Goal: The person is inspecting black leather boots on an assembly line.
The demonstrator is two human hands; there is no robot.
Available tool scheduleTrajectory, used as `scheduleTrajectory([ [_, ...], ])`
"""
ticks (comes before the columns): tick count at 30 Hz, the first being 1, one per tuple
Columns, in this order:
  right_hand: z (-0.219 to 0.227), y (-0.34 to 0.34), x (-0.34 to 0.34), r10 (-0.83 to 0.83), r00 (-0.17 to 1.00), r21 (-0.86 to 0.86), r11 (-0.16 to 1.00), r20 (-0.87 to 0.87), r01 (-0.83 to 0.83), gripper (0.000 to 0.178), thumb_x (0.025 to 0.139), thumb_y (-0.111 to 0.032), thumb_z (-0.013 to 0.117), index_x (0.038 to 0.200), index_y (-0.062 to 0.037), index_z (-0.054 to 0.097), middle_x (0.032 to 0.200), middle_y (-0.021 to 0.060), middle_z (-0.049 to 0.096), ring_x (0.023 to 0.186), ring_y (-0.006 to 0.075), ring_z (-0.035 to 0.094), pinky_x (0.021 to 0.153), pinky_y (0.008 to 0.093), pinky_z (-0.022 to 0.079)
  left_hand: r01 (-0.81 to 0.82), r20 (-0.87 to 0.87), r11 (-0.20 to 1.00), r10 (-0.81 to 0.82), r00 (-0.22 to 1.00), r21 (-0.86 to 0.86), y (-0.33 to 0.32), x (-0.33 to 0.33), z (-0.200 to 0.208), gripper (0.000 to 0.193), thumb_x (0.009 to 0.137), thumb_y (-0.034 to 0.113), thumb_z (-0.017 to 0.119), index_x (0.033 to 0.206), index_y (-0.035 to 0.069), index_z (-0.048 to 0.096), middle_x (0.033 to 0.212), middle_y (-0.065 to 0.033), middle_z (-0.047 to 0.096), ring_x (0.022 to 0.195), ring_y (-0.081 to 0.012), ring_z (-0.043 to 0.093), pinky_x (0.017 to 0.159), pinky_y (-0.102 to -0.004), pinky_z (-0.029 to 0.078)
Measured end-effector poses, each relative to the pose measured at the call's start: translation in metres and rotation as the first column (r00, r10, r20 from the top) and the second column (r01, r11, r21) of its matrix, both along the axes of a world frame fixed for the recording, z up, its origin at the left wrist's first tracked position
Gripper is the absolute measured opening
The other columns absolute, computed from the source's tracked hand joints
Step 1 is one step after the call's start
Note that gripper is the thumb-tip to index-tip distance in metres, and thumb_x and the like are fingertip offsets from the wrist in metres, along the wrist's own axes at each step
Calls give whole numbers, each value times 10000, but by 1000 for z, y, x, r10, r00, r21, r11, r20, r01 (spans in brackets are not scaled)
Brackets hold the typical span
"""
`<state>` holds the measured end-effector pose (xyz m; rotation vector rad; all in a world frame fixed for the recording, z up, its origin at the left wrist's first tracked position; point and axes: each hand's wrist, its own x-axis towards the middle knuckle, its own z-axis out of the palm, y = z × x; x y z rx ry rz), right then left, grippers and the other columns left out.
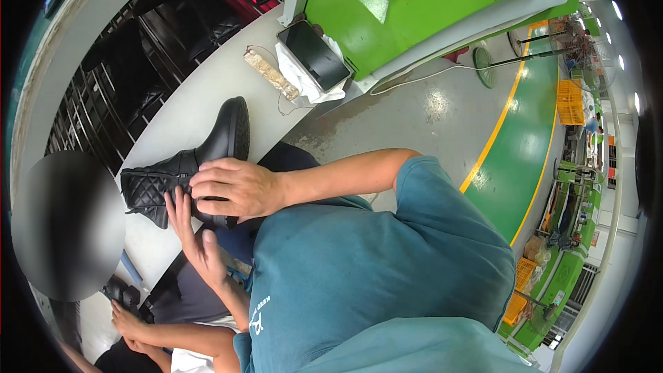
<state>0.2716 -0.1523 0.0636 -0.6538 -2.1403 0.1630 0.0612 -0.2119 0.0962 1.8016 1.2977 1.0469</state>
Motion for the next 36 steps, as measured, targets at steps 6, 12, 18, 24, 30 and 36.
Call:
scheduleTrajectory([
  [6,12,0,10,93,995,-73,993,34,-90,687,723,-298,915,1308,-88,622,1371,117,618,1356,335,604,1185,506,486,-114,-13,978,118,993,175,-1,16,-39,908,850,360,901,1603,-2,544,1669,-294,512,1670,-478,277,1330,-602,248],
  [12,41,39,62,172,977,-205,968,128,-144,620,690,-211,959,1224,-73,673,1369,128,649,1347,352,620,1216,536,483,-108,34,951,103,994,291,-9,14,-55,697,854,244,894,1457,30,618,1645,-334,524,1638,-546,309,1310,-662,254],
  [18,29,49,75,235,969,-147,964,75,-223,205,779,-165,902,912,-110,756,1392,81,705,1355,339,637,1184,540,516,-58,-67,912,93,993,407,-3,16,-56,410,897,159,848,1264,40,708,1568,-391,566,1508,-627,469,1267,-749,292],
  [24,22,44,72,213,977,-138,968,14,-210,178,789,-108,875,873,-99,718,1389,52,731,1341,347,638,1149,553,510,-54,-76,906,94,993,421,-1,16,-58,393,898,169,865,1250,52,734,1553,-400,574,1495,-640,477,1234,-730,367],
  [30,34,46,64,173,983,-210,965,59,-157,210,765,-131,885,837,-104,689,1306,-34,754,1255,267,665,1110,496,486,-47,-65,910,80,995,412,2,14,-57,378,892,134,869,1223,25,723,1545,-400,582,1495,-644,476,1227,-699,392],
  [36,55,68,65,196,960,-395,913,202,-103,415,674,-272,954,989,-169,704,1138,-70,736,1038,221,691,912,440,495,-43,-43,911,66,997,411,1,13,-60,358,899,101,856,1213,3,715,1548,-393,587,1510,-632,470,1240,-681,377],
])
